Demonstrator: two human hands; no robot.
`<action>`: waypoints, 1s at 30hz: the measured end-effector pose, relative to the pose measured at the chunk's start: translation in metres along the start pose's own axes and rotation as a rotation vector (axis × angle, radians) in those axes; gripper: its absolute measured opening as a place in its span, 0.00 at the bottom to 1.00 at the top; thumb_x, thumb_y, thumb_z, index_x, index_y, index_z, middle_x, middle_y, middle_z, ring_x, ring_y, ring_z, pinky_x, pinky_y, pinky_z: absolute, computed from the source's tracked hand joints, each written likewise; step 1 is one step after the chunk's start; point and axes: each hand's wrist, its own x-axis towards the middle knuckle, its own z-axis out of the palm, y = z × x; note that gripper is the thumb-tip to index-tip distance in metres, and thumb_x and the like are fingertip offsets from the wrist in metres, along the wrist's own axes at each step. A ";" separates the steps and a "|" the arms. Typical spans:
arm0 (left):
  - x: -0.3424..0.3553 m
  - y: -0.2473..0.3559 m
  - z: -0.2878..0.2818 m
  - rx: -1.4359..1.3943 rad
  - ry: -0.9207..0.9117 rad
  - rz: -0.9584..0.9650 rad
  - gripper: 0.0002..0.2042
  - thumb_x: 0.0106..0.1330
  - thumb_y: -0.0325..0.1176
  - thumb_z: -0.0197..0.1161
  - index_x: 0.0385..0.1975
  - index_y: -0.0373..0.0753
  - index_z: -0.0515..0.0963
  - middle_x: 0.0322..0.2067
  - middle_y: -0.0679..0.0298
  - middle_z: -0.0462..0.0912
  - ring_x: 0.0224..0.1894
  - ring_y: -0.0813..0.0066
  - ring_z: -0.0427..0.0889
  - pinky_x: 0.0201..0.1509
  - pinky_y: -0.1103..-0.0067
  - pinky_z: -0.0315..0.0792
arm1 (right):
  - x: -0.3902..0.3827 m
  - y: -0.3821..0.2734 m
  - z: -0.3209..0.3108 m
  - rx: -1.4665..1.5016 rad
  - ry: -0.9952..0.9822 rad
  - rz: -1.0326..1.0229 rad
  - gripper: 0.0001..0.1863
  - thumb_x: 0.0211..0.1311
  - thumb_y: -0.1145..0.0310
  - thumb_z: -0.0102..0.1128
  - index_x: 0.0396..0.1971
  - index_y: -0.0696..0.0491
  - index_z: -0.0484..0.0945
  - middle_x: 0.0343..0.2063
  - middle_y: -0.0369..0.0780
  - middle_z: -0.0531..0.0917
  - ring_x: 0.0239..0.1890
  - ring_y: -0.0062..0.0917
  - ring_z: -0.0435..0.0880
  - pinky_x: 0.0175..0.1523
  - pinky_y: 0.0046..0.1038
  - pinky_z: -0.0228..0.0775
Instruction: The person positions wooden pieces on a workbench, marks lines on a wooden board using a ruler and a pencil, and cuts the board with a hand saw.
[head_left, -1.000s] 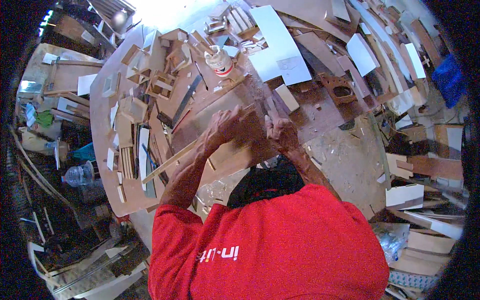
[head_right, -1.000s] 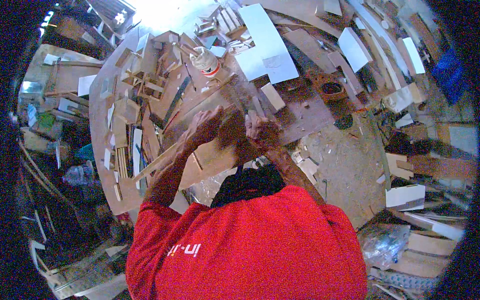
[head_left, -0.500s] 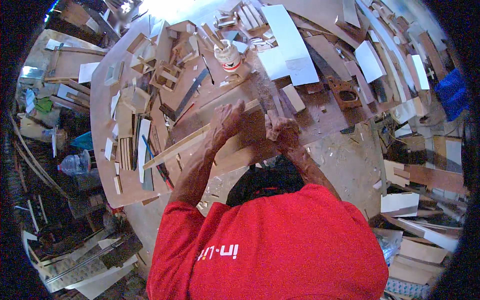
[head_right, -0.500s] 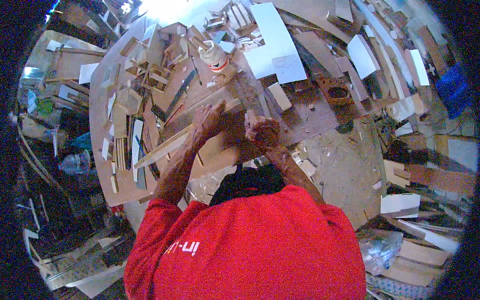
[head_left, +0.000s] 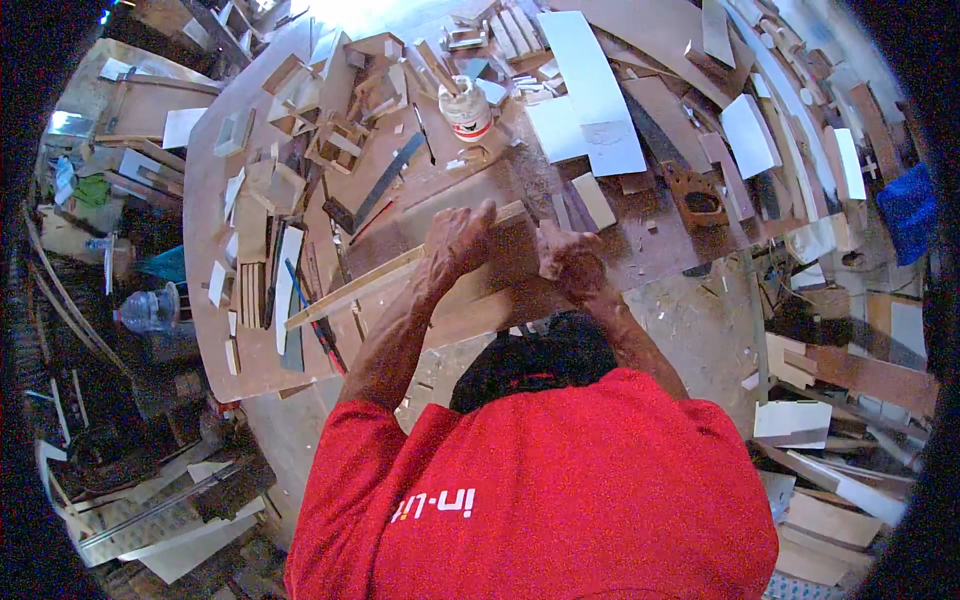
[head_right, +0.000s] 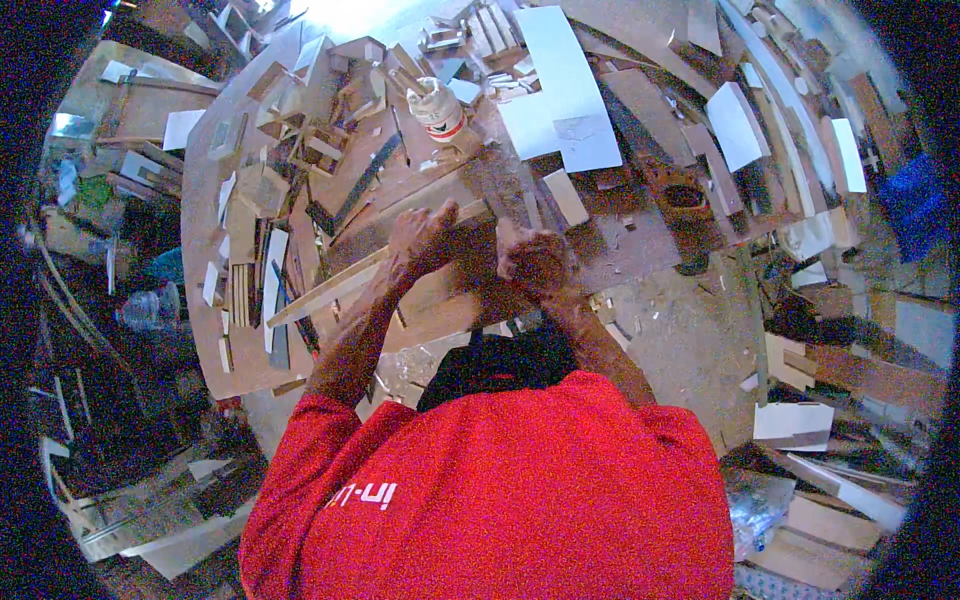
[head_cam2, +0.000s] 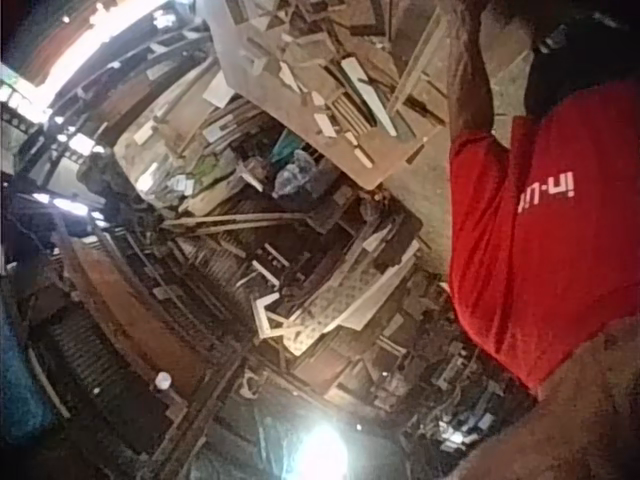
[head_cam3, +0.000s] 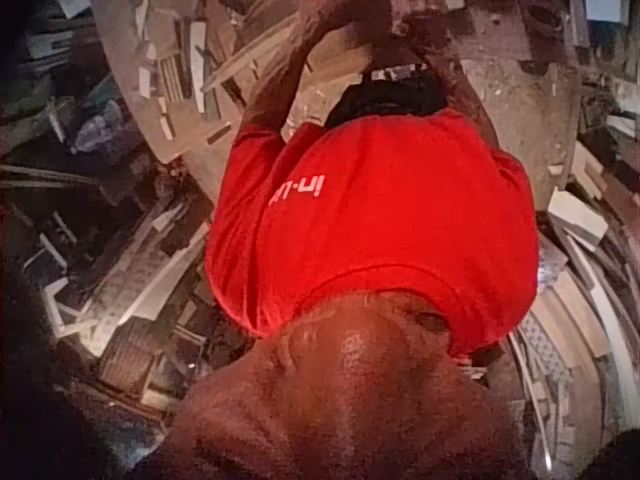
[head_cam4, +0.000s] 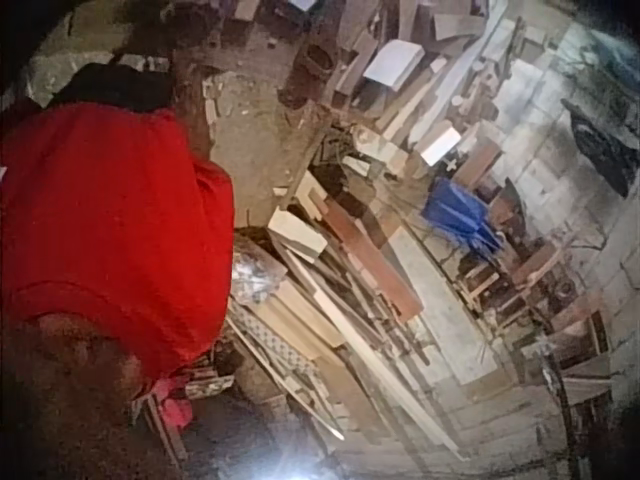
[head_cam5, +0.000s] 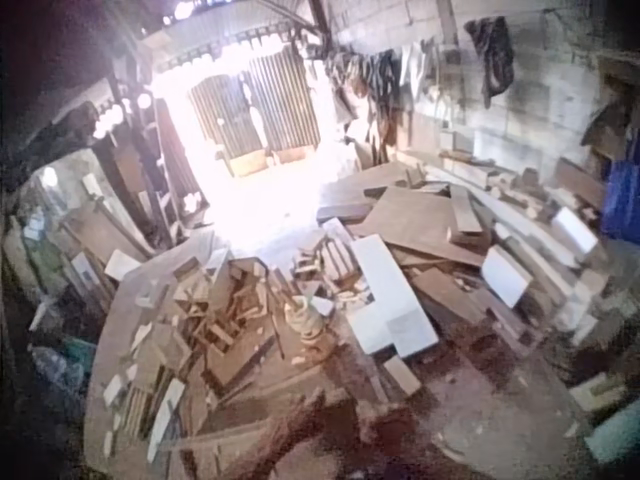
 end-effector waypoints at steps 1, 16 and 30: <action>0.000 0.000 0.000 0.009 -0.017 -0.001 0.14 0.56 0.41 0.65 0.37 0.45 0.71 0.21 0.48 0.79 0.27 0.43 0.81 0.31 0.57 0.74 | -0.002 -0.005 -0.007 -0.050 0.050 -0.023 0.10 0.60 0.64 0.56 0.39 0.50 0.73 0.23 0.43 0.81 0.28 0.39 0.84 0.34 0.39 0.71; 0.004 0.009 -0.011 0.017 -0.106 -0.067 0.13 0.59 0.41 0.64 0.37 0.42 0.72 0.24 0.47 0.81 0.29 0.42 0.83 0.33 0.56 0.75 | 0.007 -0.019 -0.019 -0.012 0.074 -0.085 0.05 0.62 0.66 0.54 0.32 0.48 0.69 0.17 0.42 0.77 0.21 0.40 0.80 0.26 0.40 0.69; 0.007 0.001 -0.004 0.000 -0.016 -0.009 0.13 0.58 0.42 0.65 0.34 0.40 0.73 0.22 0.45 0.80 0.28 0.42 0.82 0.32 0.56 0.73 | 0.013 -0.024 -0.004 0.070 -0.038 -0.040 0.11 0.56 0.61 0.57 0.37 0.49 0.75 0.30 0.41 0.81 0.37 0.36 0.81 0.43 0.39 0.72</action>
